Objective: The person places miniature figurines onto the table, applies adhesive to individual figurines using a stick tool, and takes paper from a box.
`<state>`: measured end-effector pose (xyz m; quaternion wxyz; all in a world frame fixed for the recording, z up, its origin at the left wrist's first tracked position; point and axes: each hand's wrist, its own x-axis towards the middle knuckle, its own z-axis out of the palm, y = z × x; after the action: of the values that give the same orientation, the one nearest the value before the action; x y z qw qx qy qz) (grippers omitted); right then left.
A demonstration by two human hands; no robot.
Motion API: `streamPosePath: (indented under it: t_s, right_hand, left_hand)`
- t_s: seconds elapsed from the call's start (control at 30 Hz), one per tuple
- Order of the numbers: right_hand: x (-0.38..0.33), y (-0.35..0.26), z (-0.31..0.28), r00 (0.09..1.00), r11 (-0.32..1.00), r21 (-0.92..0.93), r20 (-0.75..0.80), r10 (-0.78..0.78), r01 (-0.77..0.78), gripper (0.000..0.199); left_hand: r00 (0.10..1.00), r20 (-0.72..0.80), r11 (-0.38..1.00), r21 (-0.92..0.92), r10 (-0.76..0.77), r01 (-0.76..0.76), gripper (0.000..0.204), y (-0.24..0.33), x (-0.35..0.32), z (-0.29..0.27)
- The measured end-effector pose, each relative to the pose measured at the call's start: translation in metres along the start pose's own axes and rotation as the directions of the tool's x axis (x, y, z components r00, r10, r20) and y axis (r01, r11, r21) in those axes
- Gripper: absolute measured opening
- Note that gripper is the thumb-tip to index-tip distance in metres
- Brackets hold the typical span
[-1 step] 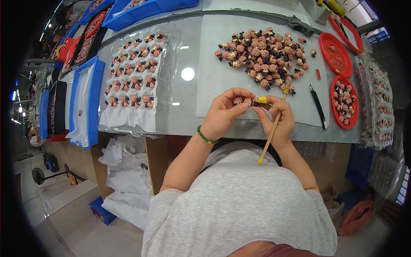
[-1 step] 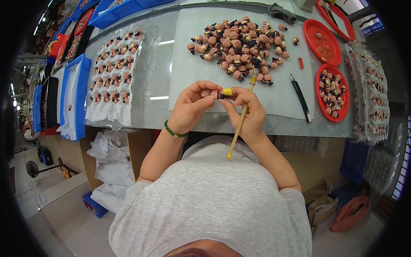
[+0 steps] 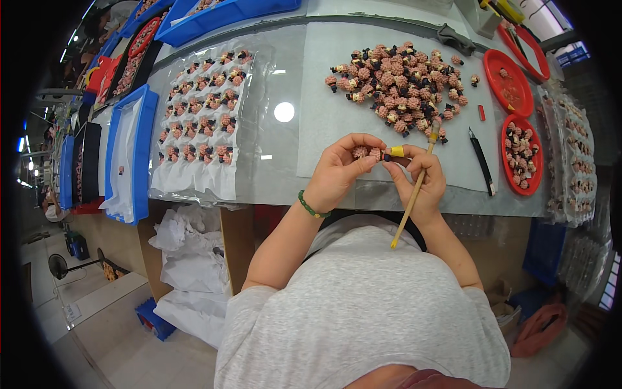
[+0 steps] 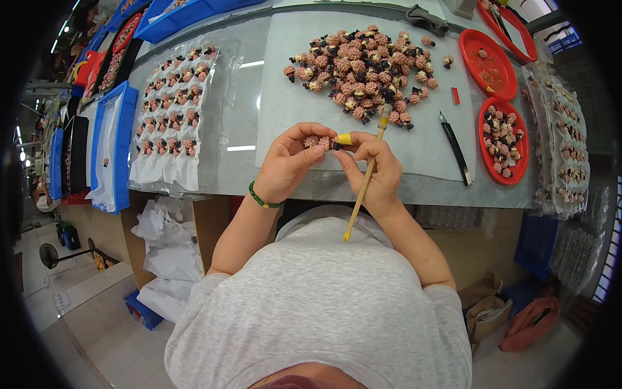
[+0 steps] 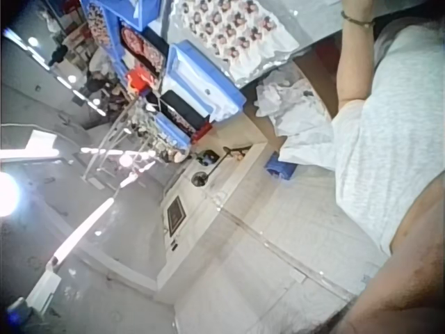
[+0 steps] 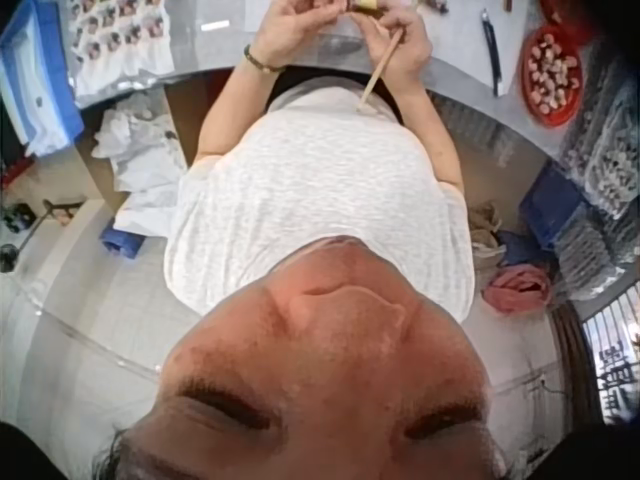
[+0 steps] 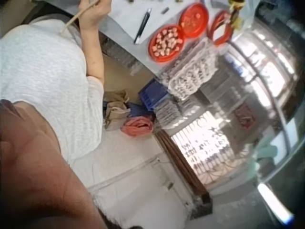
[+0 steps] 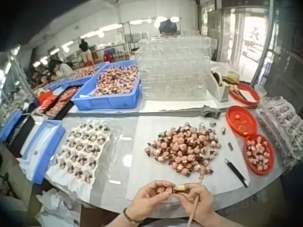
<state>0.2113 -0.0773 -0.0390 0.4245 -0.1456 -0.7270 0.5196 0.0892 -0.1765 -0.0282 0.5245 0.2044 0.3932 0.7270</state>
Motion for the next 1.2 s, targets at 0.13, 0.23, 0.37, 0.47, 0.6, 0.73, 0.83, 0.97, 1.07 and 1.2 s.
streamPosePath:
  t_s: [0.13,0.23,0.37,0.47,0.6,0.73,0.83,0.97,1.07,1.2]
  right_hand:
    - [0.0,0.002,0.001,1.0,0.999,0.035,0.001,0.002,-0.002,0.03]
    - [-0.001,0.002,0.001,0.998,0.996,0.067,0.004,0.057,-0.057,0.03]
    - [-0.002,0.0,0.0,0.998,0.994,0.092,0.001,0.055,-0.055,0.029]
    - [-0.001,0.001,-0.004,0.999,0.995,0.079,0.012,0.053,-0.054,0.027]
    - [0.003,-0.001,-0.01,0.972,0.975,0.119,0.164,0.168,-0.188,0.022]
    - [0.012,-0.008,-0.008,0.944,0.953,0.141,0.235,0.232,-0.27,0.019]
    - [0.017,-0.009,-0.005,0.92,0.938,0.162,0.303,0.247,-0.305,0.019]
    - [0.017,-0.014,0.006,0.909,0.904,0.222,0.295,0.295,-0.365,0.021]
    - [0.015,-0.015,0.011,0.909,0.89,0.202,0.178,0.377,-0.408,0.019]
    - [0.01,-0.013,0.011,0.888,0.886,0.212,0.31,0.338,-0.412,0.012]
  left_hand:
    - [1.0,-0.005,1.0,0.011,-0.003,0.003,0.022,0.0,-0.001,0.0]
    - [0.999,-0.032,0.999,0.041,-0.021,0.022,0.023,0.0,-0.002,-0.001]
    - [0.999,-0.043,0.997,0.065,-0.032,0.035,0.025,0.001,-0.003,-0.001]
    - [0.988,-0.085,0.963,-0.247,-0.132,0.108,0.028,0.007,-0.003,0.002]
    - [0.993,-0.116,1.0,-0.02,-0.002,0.0,0.034,0.009,-0.005,0.004]
    - [0.983,-0.137,0.964,0.251,0.122,-0.085,0.036,0.002,-0.005,0.001]
    - [0.981,-0.106,0.945,0.305,0.16,-0.121,0.037,0.001,-0.005,-0.003]
    - [0.977,-0.114,0.917,0.379,0.18,-0.124,0.039,-0.001,-0.014,-0.003]
    - [0.937,-0.098,0.814,0.53,0.337,-0.237,0.04,0.001,-0.022,0.005]
    - [0.944,-0.011,0.64,0.738,0.33,-0.215,0.042,0.016,-0.041,-0.003]
